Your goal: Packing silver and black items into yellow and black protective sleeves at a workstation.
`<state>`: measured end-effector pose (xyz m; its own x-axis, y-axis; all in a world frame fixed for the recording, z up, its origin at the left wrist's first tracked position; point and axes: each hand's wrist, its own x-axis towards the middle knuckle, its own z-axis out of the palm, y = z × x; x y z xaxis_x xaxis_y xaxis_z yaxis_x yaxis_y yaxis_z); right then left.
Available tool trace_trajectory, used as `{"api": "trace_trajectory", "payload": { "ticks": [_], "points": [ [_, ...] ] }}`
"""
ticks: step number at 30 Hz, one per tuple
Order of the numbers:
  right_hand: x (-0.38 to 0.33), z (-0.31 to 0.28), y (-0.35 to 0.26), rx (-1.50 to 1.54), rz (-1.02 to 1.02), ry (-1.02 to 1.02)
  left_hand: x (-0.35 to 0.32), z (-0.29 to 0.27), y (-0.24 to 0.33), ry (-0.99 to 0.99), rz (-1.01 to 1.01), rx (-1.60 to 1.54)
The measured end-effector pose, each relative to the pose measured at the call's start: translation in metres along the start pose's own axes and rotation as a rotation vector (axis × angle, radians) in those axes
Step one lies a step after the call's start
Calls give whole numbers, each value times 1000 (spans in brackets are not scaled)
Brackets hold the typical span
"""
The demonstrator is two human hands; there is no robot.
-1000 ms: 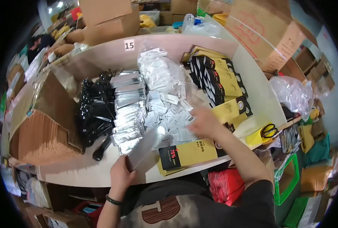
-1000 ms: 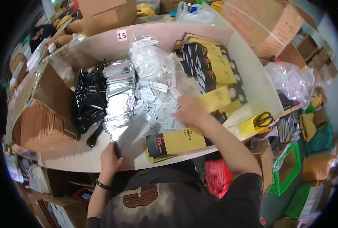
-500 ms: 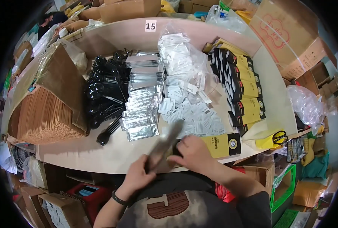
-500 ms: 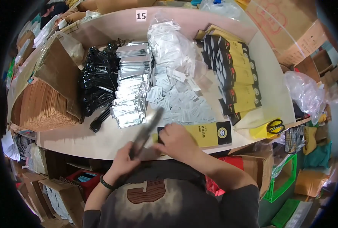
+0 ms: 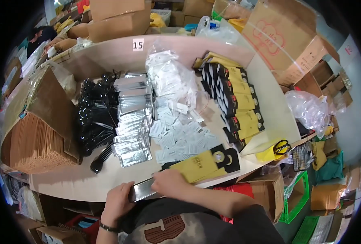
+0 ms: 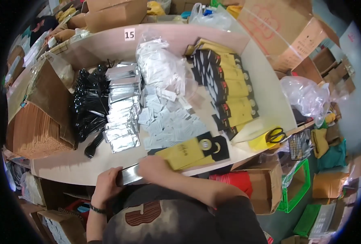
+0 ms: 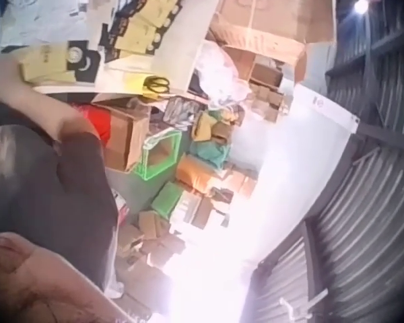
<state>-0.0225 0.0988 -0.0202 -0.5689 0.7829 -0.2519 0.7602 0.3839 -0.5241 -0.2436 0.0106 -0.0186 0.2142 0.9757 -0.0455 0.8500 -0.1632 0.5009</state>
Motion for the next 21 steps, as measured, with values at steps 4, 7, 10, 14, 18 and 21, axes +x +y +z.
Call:
{"api": "trace_trajectory", "payload": {
  "ticks": [4, 7, 10, 14, 18, 21],
  "points": [
    [16, -18, -10, -39, -179, -62, 25, 16, -5, -107, 81, -41],
    [70, -45, 80, -199, 34, 464, 9, 26, 9, 181, 114, 43],
    [87, -86, 162, -283, 258, 492, -1, 47, 6, 265, 105, -4],
    [75, -81, 209, -260, 306, 474, 9, 52, -6, 294, 90, -25],
    [36, -114, 146, -342, 232, 528, 14, 46, 0, 358, 89, -30],
    [54, -99, 101, -151, 64, 437, 14, 46, 1, 360, 67, -22]
  ]
}}
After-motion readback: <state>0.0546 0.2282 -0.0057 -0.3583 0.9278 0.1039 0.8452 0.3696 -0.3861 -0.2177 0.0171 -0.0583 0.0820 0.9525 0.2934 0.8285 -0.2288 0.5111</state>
